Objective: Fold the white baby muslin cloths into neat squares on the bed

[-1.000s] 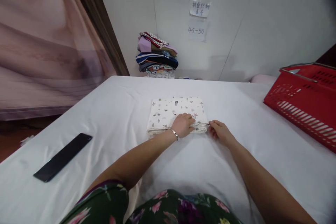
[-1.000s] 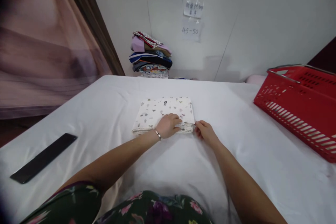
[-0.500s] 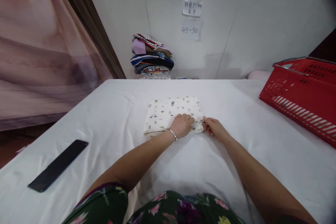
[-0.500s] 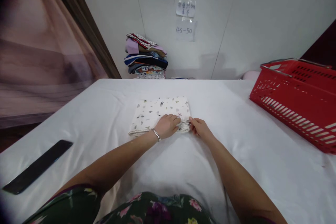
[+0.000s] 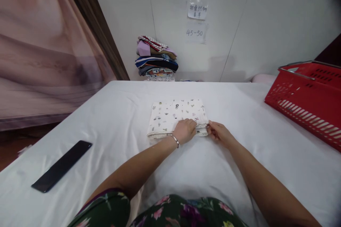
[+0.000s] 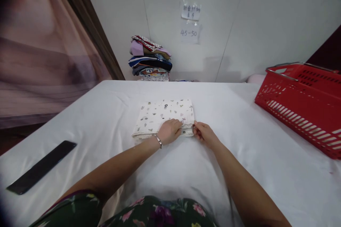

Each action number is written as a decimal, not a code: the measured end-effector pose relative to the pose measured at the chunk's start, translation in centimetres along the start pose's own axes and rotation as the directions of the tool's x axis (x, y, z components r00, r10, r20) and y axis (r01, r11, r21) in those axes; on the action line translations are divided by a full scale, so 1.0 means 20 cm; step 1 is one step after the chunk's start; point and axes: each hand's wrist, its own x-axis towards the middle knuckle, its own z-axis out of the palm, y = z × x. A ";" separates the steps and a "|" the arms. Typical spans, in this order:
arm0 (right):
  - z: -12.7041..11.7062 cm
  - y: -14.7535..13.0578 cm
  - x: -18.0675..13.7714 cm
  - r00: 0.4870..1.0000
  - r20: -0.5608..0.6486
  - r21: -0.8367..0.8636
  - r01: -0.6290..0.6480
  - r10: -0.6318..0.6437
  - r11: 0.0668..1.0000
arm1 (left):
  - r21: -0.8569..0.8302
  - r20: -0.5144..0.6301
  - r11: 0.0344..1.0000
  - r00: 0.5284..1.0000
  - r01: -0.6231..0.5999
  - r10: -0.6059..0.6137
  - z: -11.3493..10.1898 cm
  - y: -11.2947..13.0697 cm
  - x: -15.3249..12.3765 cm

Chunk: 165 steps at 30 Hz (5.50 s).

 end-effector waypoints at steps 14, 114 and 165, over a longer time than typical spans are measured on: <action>0.02 0.00 0.03 0.996 0.092 0.073 -0.011 0.004 0.997 | -0.056 -0.039 0.998 0.999 0.020 -0.022 0.01 -0.01 0.01; 0.00 0.03 0.01 0.996 0.010 0.087 -0.088 0.087 0.992 | 0.140 -0.010 0.985 0.994 0.105 -0.105 -0.06 0.05 0.02; 0.02 0.01 -0.07 0.977 -0.134 -0.308 -0.199 0.165 0.930 | -0.483 -0.066 0.720 0.799 0.498 -0.597 -0.16 -0.45 -0.75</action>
